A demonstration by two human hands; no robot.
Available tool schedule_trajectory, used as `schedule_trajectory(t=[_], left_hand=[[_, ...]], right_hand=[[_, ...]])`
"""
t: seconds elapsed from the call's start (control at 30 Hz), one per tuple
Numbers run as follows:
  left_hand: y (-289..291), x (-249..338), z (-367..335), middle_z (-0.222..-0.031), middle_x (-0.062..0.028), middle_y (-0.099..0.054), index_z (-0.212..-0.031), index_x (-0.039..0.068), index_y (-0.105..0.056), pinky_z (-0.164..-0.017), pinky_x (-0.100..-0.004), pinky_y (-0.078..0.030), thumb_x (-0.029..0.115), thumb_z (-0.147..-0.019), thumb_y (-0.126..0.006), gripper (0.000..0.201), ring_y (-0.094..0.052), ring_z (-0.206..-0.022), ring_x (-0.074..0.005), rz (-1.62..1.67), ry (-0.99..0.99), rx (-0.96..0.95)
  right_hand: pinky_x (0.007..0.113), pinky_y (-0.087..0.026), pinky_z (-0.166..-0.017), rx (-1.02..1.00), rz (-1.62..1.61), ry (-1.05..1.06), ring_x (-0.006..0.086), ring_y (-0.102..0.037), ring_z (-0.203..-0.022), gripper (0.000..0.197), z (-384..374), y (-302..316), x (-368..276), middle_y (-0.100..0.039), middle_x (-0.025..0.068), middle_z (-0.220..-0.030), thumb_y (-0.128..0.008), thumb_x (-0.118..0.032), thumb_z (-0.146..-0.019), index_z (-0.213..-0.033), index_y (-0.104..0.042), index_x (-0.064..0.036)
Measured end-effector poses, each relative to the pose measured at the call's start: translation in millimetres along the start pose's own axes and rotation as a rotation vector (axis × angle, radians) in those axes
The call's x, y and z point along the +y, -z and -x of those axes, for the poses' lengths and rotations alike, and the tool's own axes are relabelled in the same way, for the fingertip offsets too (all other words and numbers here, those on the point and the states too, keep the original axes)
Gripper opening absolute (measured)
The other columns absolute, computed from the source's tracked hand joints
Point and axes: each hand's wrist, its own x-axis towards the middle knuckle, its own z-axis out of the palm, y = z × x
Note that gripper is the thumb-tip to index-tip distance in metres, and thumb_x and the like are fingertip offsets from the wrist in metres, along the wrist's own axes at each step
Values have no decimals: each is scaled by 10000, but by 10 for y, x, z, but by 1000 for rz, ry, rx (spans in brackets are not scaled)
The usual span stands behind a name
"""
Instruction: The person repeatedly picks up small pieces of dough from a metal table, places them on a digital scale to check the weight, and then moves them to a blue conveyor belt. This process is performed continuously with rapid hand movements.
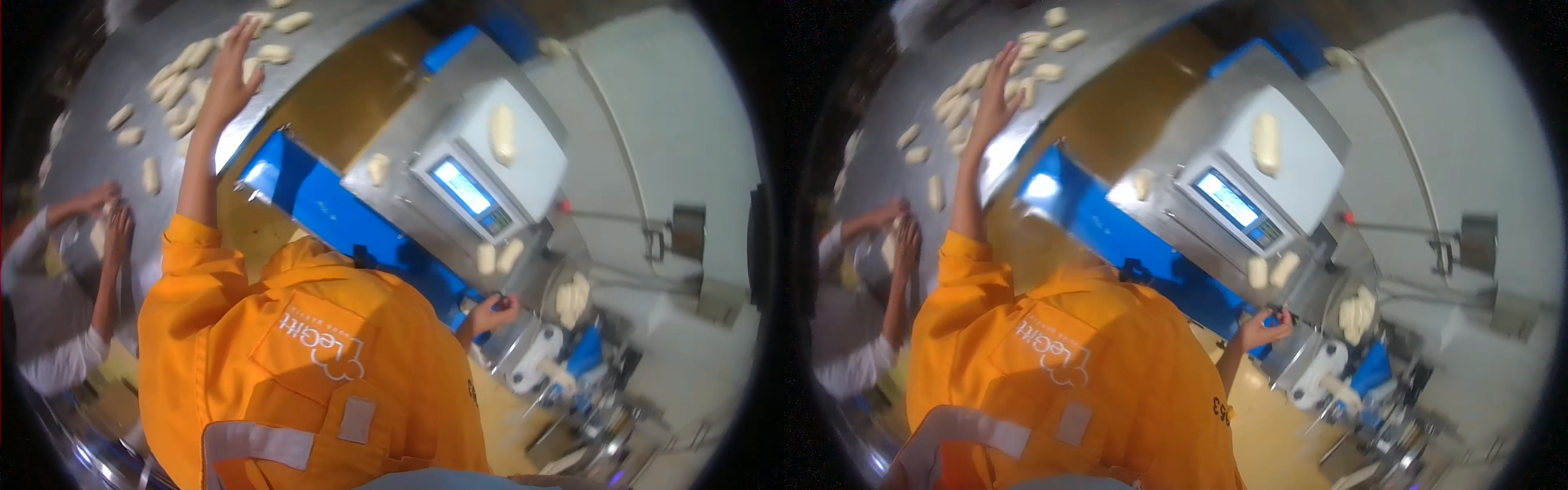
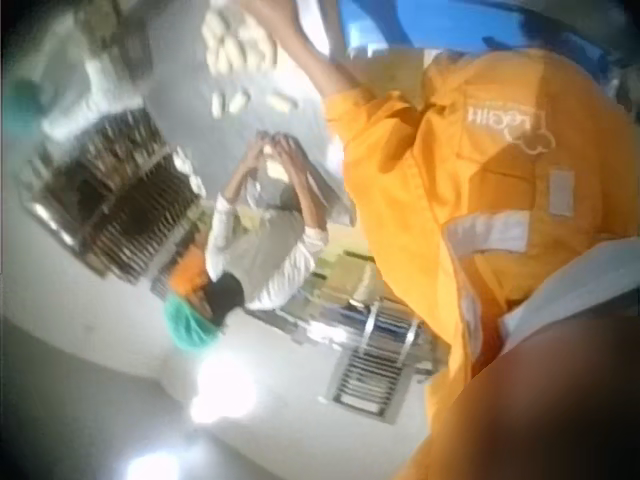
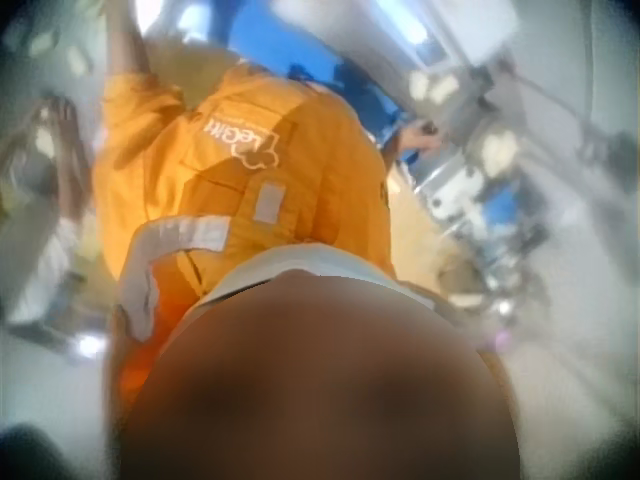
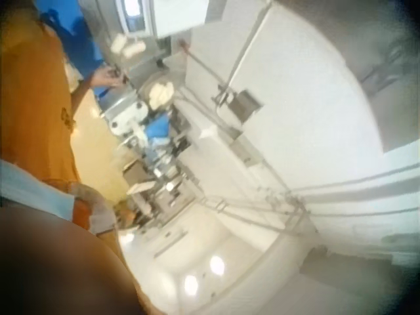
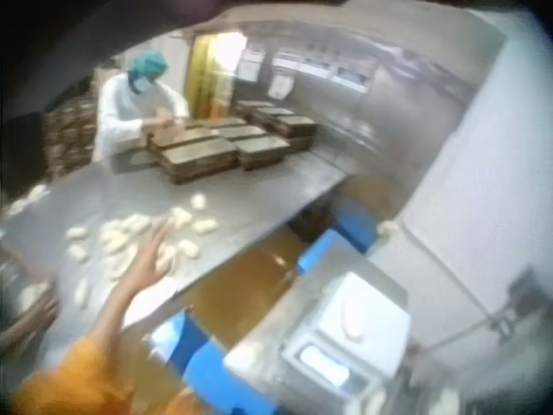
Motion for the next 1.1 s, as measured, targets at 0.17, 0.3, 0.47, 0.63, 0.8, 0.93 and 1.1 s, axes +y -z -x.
schedule_trajectory(t=[0.17,0.3,0.47,0.63,0.8,0.93,1.1], left_hand=[[-793,1859,-820,-1449,-84,-408,-1390,125,-421,-1134,-433,-265,-16,-771,-592,657,-349,-1364,-285,485,-401,-257],[-1368,2712,-1088,-1411,-42,-457,-1327,222,-498,-1111,-460,-308,40,-845,-528,516,-392,-1341,-234,94,-779,-466],[-1658,3090,-1235,-1258,-83,-560,-1249,185,-564,-1028,-419,-389,95,-810,-595,449,-522,-1198,-260,-3,-972,-828],[-1463,2871,-1229,-1127,-121,-597,-1201,113,-580,-933,-388,-446,110,-781,-625,423,-589,-1042,-282,225,-728,-817],[-712,1466,-737,-1268,-104,-555,-1353,41,-457,-899,-348,-506,70,-767,-600,604,-576,-1102,-191,730,68,-584],[322,-671,-355,-1294,-148,-556,-1402,32,-413,-908,-358,-471,184,-862,-634,603,-568,-1101,-220,109,243,-440],[1330,-2511,-119,-1175,-86,-606,-1349,59,-475,-812,-296,-493,252,-908,-611,501,-589,-1010,-166,102,475,-394]], right_hand=[[473,-376,-958,-39,535,-199,381,-438,-1140,697,637,109,1510,-445,211,-1249,-752,-388,-734,-1255,-472,-18],[500,-397,-965,-466,732,98,409,-416,-1220,637,881,84,1437,-420,237,-1328,-731,-370,-752,-1289,-484,-132],[505,-411,-954,-568,746,167,413,-443,-1192,501,830,136,1411,-502,182,-1274,-689,-246,-728,-1188,-532,-127],[419,-513,-757,-525,598,139,329,-595,-953,316,511,263,1419,-620,121,-1062,-697,-150,-723,-1014,-607,-64],[326,-513,-650,-88,148,-448,181,-612,-749,218,-218,704,1133,-625,97,-855,-684,-136,-799,-945,-577,-16],[263,-539,-682,-54,-303,-264,173,-618,-847,294,-1144,620,-588,-577,124,-1008,-623,-24,-861,-1124,-495,3],[360,-514,-875,-325,-374,136,246,-566,-1079,412,-1688,-182,-1692,-524,149,-1200,-656,-44,-826,-1203,-492,-23]])
